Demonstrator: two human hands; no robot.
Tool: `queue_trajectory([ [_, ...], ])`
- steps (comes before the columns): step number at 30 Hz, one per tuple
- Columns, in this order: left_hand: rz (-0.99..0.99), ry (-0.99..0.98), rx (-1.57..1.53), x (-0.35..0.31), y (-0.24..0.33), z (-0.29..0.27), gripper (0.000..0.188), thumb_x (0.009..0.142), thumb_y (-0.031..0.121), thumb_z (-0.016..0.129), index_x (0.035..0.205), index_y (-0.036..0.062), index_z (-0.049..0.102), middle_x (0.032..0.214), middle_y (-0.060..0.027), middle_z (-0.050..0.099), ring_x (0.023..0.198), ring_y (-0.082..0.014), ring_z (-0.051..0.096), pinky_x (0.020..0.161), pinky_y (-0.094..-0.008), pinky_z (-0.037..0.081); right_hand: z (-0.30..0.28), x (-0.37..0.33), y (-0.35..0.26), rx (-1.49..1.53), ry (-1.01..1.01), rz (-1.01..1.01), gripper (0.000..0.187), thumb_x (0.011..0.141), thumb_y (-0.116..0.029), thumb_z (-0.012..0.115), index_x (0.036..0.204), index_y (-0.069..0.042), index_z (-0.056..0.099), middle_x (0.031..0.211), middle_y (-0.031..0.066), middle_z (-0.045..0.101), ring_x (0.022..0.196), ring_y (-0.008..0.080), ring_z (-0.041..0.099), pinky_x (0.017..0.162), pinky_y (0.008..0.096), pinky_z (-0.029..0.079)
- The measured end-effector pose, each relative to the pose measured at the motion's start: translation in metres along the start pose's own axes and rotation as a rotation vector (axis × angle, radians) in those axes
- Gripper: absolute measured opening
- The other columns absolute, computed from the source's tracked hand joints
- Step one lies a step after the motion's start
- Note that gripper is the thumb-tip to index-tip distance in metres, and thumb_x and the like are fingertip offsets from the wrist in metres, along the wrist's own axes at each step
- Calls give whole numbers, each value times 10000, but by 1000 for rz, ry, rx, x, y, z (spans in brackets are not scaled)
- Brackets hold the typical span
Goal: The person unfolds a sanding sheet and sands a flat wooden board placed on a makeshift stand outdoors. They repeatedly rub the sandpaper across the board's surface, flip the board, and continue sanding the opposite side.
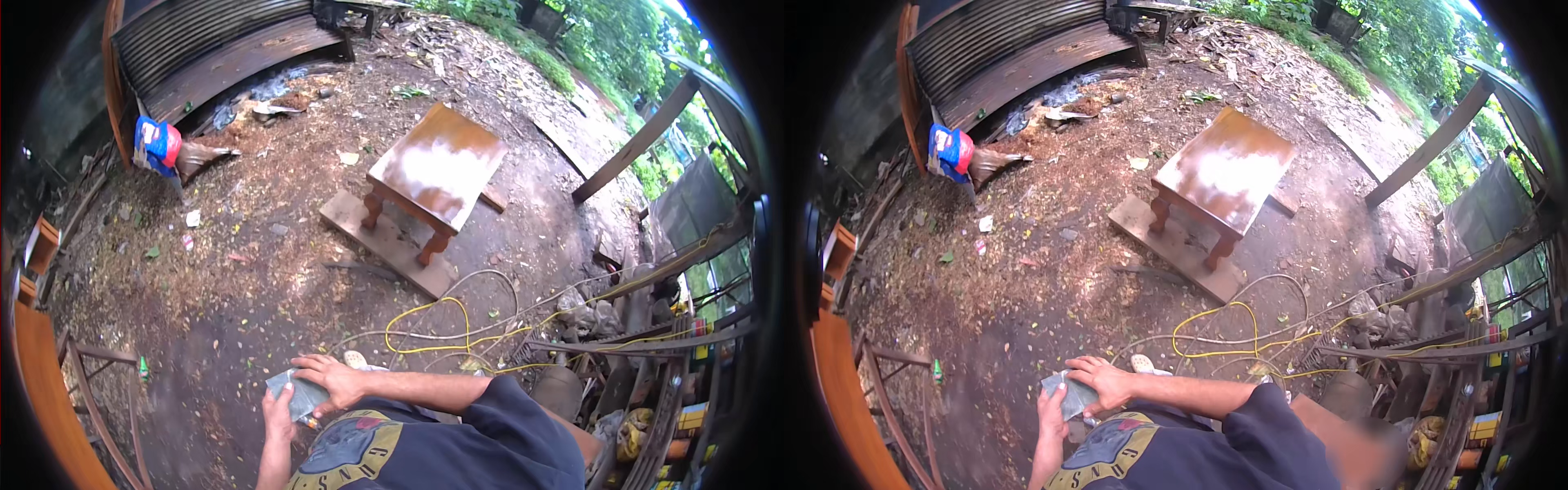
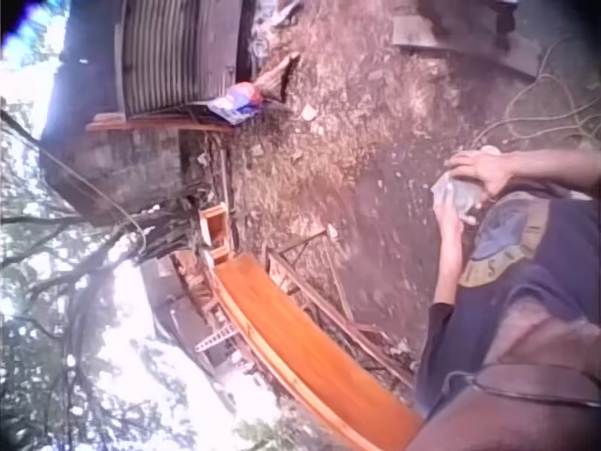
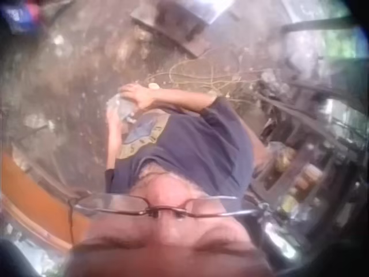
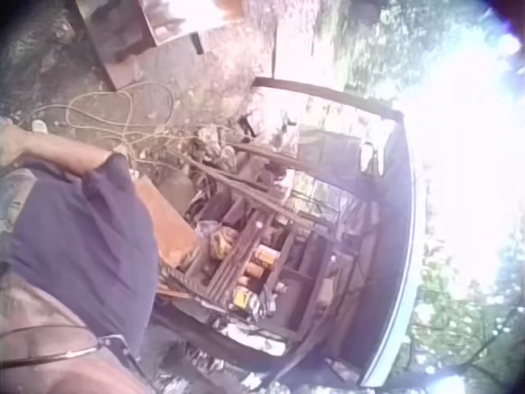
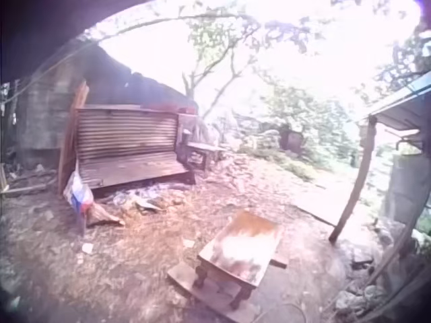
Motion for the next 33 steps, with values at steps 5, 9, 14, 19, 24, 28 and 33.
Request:
queue_trajectory([
  [5, -22, -136, -108, 72, 81, 57, 355, 1000, 191, 633, 1305, 20, 571, 1157, -118, 695, 1017, -245, 715, 872, -403, 593, -81, 81, 47, 209, -134, 15, 1113, 692, -513, 866, 1524, 33, 367, 1532, 278, 444, 1406, 461, 435, 1159, 533, 381],
  [9, -53, -387, -369, 69, 134, 81, 547, 1053, 415, 556, 1440, 35, 481, 1279, -156, 649, 1131, -291, 681, 874, -395, 594, -76, 127, 74, 370, -83, 97, 1139, 744, -566, 832, 1559, 43, 319, 1502, 310, 464, 1401, 453, 448, 1171, 504, 375],
  [14, 190, -205, -96, 115, 164, 24, 608, 1008, 298, 688, 1459, -15, 426, 1306, -141, 599, 1172, -261, 638, 954, -404, 565, -65, 202, 74, 514, -155, 189, 1116, 785, -574, 801, 1573, 39, 302, 1525, 304, 450, 1418, 445, 435, 1182, 490, 363],
  [19, 296, -109, -100, 180, 201, -24, 624, 1000, 302, 714, 1453, -22, 432, 1306, -122, 595, 1131, -233, 645, 918, -372, 566, -59, 277, 76, 563, -214, 237, 1036, 862, -598, 731, 1569, 39, 321, 1507, 307, 470, 1424, 428, 443, 1187, 469, 363],
  [24, 424, -72, -69, 232, 260, -111, 542, 1031, 299, 673, 1453, 31, 462, 1275, -85, 609, 1125, -193, 643, 883, -337, 581, 1, 387, 69, 788, -310, 264, 1000, 943, -639, 639, 1609, 11, 274, 1592, 278, 384, 1488, 390, 375, 1220, 453, 313],
  [28, 459, 33, -22, 249, 317, -193, 572, 1007, 308, 692, 1441, 8, 472, 1275, -99, 610, 1136, -206, 635, 921, -334, 556, 32, 484, 29, 584, -374, 189, 973, 971, -621, 611, 1627, -6, 240, 1629, 273, 324, 1508, 394, 340, 1229, 459, 301],
  [33, 537, 116, -46, 277, 384, -266, 400, 978, 110, 711, 1318, -8, 535, 1162, -77, 668, 1049, -155, 661, 899, -318, 560, 68, 577, 3, 732, -422, 201, 996, 966, -650, 583, 1626, 13, 241, 1649, 261, 305, 1541, 361, 289, 1246, 432, 268],
])
Point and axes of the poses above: each hand's wrist, its own x-axis towards the middle knuckle, its own z-axis out of the palm, y = z × x, the point moved 9 cm from there along x, towards the middle knuckle
